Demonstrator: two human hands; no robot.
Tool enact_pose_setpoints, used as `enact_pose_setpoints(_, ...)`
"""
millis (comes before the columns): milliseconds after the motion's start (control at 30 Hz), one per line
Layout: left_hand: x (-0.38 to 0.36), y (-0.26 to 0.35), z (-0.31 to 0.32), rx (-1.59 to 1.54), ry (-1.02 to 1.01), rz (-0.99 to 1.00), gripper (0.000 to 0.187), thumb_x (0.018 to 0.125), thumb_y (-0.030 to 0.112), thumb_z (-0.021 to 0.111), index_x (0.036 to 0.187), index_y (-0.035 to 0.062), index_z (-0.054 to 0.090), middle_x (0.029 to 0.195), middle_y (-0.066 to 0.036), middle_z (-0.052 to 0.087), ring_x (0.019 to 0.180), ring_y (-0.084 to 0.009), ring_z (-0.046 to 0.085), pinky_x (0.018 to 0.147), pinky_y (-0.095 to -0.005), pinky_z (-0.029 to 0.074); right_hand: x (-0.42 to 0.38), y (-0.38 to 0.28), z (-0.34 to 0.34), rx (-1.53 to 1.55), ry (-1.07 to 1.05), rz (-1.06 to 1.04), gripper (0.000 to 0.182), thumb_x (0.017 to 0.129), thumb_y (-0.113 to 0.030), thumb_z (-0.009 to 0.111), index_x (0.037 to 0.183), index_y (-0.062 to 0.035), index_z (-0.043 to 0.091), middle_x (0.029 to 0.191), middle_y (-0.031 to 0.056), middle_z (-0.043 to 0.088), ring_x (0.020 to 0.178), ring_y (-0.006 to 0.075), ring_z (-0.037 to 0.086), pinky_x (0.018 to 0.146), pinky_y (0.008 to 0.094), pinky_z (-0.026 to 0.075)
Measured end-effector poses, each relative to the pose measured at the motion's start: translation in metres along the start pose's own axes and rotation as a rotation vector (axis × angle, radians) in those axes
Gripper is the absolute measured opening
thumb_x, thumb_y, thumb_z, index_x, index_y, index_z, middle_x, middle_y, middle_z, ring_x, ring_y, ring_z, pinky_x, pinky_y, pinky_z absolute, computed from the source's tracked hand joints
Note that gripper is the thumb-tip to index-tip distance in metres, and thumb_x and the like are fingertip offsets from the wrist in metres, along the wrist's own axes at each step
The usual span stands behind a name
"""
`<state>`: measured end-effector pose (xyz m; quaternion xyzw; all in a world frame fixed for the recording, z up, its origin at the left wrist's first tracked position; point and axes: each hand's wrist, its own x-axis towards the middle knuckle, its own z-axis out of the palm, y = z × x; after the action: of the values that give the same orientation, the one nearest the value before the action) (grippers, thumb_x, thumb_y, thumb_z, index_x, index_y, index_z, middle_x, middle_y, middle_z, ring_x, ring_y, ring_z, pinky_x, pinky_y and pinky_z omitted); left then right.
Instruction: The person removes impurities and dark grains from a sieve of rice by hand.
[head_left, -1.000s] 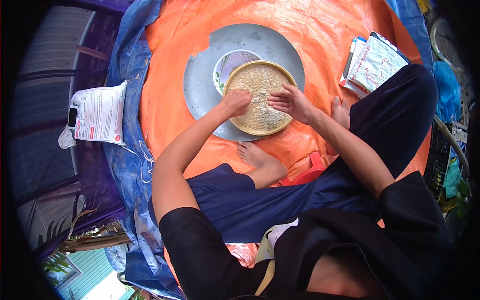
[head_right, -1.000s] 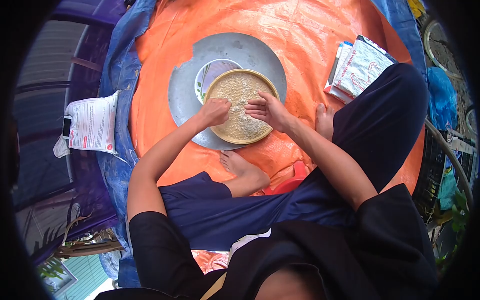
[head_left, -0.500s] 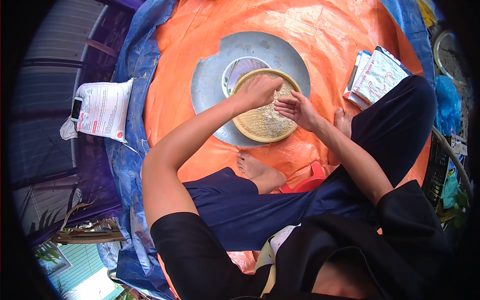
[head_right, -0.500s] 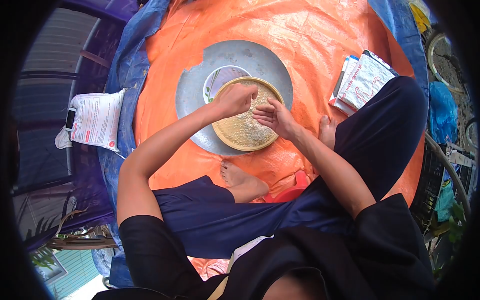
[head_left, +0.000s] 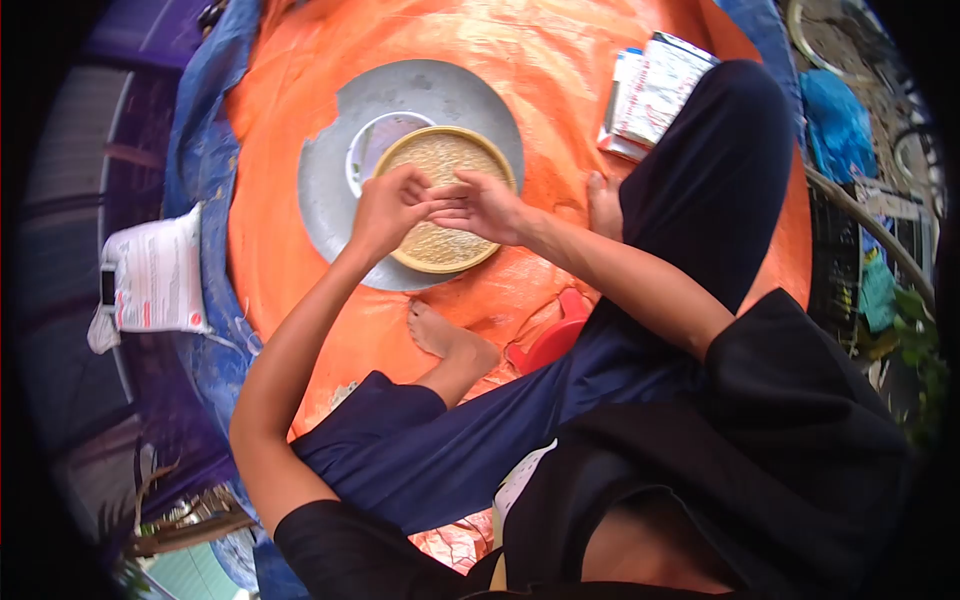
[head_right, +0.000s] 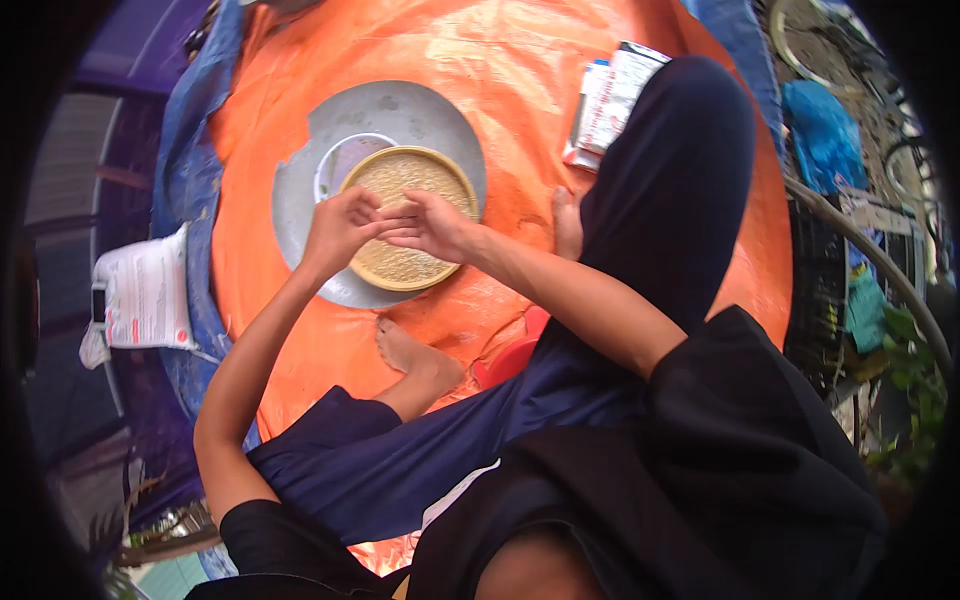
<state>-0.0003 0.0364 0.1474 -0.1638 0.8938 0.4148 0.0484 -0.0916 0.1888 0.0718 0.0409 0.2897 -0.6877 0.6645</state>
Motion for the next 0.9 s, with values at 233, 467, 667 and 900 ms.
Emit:
enact_pose_setpoints(233, 0.012, -0.027, -0.008, -0.038, -0.026, 0.003, 0.019, 0.08, 0.002, 0.069, 0.096, -0.0015, 0.061, 0.079, -0.007, 0.067, 0.07, -0.0112, 0.064, 0.064, -0.0242, 0.051, 0.0, 0.001, -0.013, 0.021, -0.018, -0.014, 0.062, 0.102, -0.04, 0.03, 0.126, 0.0145, 0.045, 0.123, 0.0268, 0.056, 0.115, 0.0323, 0.058, 0.099, 0.0379, 0.049)
enact_pose_setpoints(467, 0.014, -0.087, -0.005, 0.334, -0.058, 0.112, 0.011, 0.077, 0.008, 0.07, 0.085, 0.0012, 0.068, 0.078, -0.011, 0.067, 0.069, -0.0227, 0.065, 0.064, -0.0355, 0.051, 0.009, -0.003, -0.018, 0.01, 0.002, 0.059, 0.065, 0.101, -0.044, 0.03, 0.125, 0.0138, 0.046, 0.123, 0.0277, 0.056, 0.113, 0.0331, 0.06, 0.097, 0.0383, 0.051)
enact_pose_setpoints(667, 0.02, -0.127, 0.029, 0.307, -0.049, 0.089, 0.01, 0.076, 0.008, 0.072, 0.082, 0.0006, 0.068, 0.078, -0.011, 0.065, 0.068, -0.0226, 0.064, 0.064, -0.0352, 0.05, 0.025, 0.009, -0.03, -0.013, 0.091, 0.059, 0.064, 0.1, -0.046, 0.033, 0.122, 0.0111, 0.05, 0.118, 0.025, 0.061, 0.107, 0.0307, 0.063, 0.093, 0.037, 0.053)
enact_pose_setpoints(900, 0.015, -0.128, 0.047, 0.453, 0.021, 0.05, 0.011, 0.074, 0.015, 0.072, 0.079, 0.0055, 0.069, 0.084, -0.011, 0.066, 0.077, -0.0288, 0.065, 0.068, -0.0403, 0.051, 0.03, 0.01, -0.025, -0.052, 0.065, 0.061, 0.068, 0.098, -0.05, 0.037, 0.128, 0.011, 0.047, 0.125, 0.0253, 0.057, 0.119, 0.0301, 0.057, 0.102, 0.036, 0.046)
